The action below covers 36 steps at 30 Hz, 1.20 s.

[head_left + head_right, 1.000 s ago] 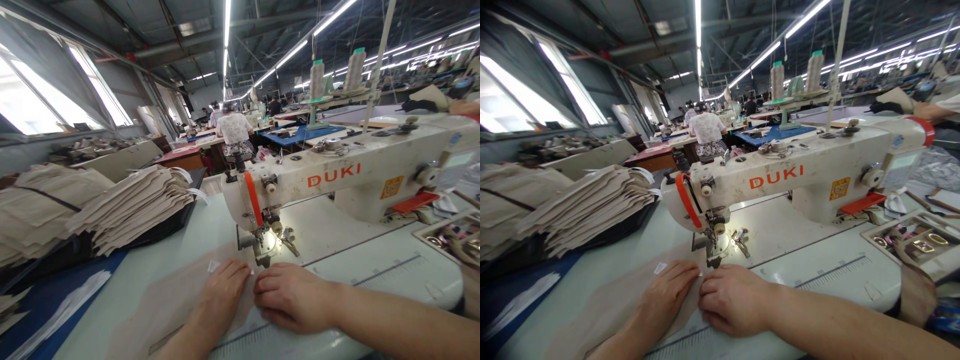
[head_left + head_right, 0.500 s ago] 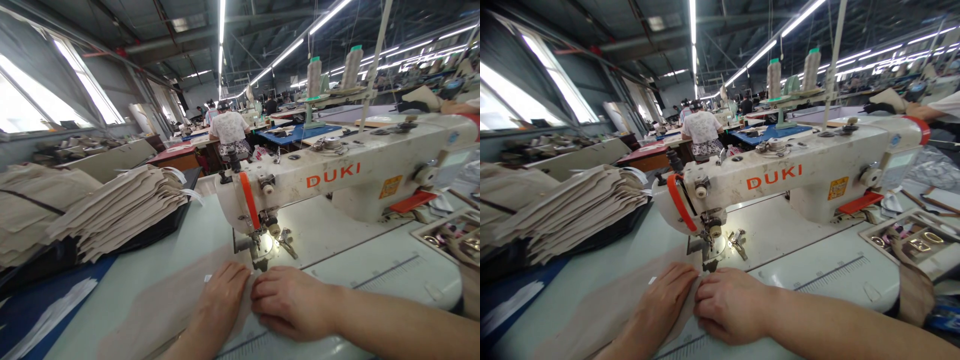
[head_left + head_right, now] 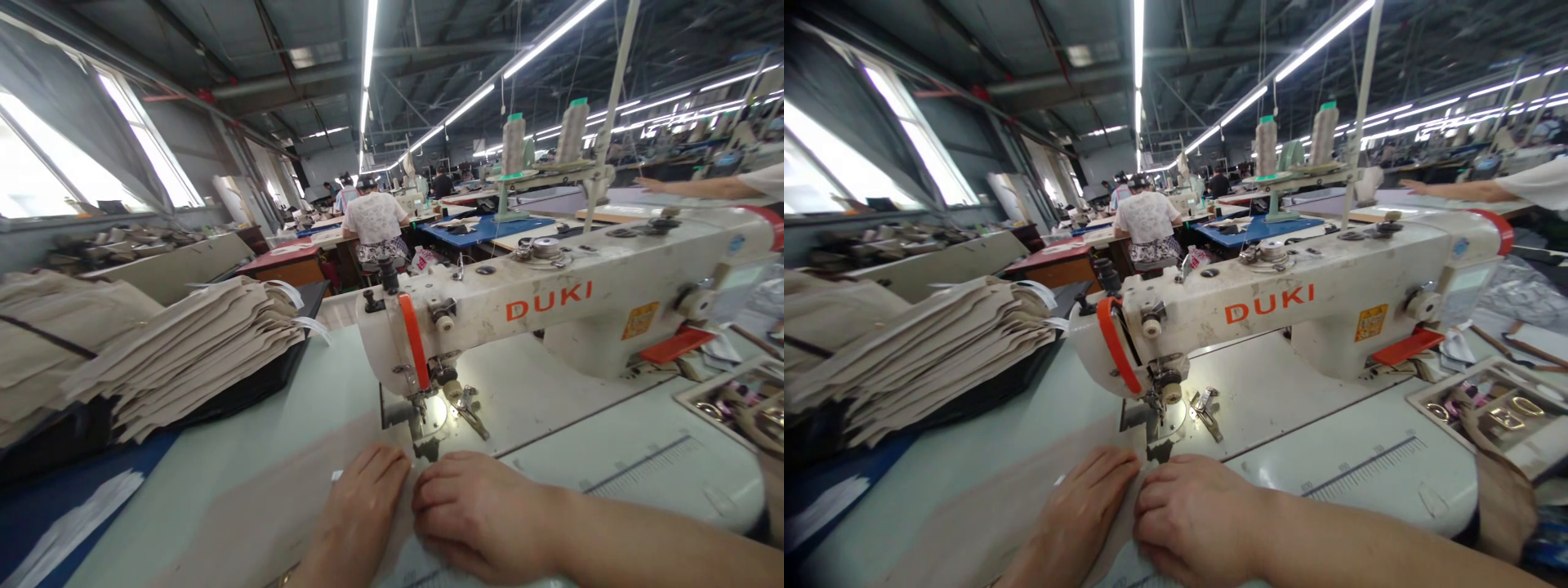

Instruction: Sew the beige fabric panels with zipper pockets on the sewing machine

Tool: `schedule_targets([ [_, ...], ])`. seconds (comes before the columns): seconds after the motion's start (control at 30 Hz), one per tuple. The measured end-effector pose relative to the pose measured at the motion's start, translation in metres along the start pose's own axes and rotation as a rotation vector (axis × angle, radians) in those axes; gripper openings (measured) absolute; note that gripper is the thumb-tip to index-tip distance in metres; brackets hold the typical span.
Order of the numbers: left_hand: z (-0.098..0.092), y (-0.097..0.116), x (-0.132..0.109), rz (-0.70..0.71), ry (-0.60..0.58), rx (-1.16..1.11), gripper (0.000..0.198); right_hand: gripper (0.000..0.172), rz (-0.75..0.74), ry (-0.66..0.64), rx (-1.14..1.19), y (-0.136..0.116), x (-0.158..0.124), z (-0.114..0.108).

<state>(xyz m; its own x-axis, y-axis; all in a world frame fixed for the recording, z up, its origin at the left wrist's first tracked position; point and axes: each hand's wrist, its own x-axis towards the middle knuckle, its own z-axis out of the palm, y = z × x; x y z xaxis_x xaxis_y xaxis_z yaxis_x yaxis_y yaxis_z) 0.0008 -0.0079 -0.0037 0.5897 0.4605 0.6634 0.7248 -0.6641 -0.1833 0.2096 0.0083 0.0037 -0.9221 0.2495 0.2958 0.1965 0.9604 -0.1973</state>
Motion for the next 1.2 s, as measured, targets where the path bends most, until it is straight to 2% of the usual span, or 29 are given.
schedule_targets([
  [0.33, 0.004, 0.001, -0.005, -0.020, 0.009, -0.024, 0.035, 0.012, -0.002, 0.027, 0.025, 0.001, 0.000, 0.002],
  [0.6, 0.002, -0.001, -0.005, -0.021, -0.065, -0.038, 0.037, 0.014, -0.018, 0.057, 0.034, 0.002, 0.000, 0.001],
  [0.7, 0.003, 0.000, -0.004, -0.045, -0.078, -0.063, 0.037, 0.017, 0.052, 0.108, 0.011, 0.006, 0.002, 0.000],
  [0.87, -0.001, 0.002, -0.003, -0.074, -0.125, -0.070, 0.039, 0.017, 0.294, 0.144, -0.071, 0.015, 0.009, 0.000],
  [1.03, -0.010, 0.003, -0.009, -0.085, -0.174, -0.067, 0.035, 0.017, 0.315, 0.069, -0.128, 0.016, 0.012, 0.000],
  [1.2, -0.015, 0.004, -0.024, -0.140, -0.204, -0.062, 0.031, 0.016, 0.322, 0.062, -0.144, 0.013, 0.013, -0.001],
])
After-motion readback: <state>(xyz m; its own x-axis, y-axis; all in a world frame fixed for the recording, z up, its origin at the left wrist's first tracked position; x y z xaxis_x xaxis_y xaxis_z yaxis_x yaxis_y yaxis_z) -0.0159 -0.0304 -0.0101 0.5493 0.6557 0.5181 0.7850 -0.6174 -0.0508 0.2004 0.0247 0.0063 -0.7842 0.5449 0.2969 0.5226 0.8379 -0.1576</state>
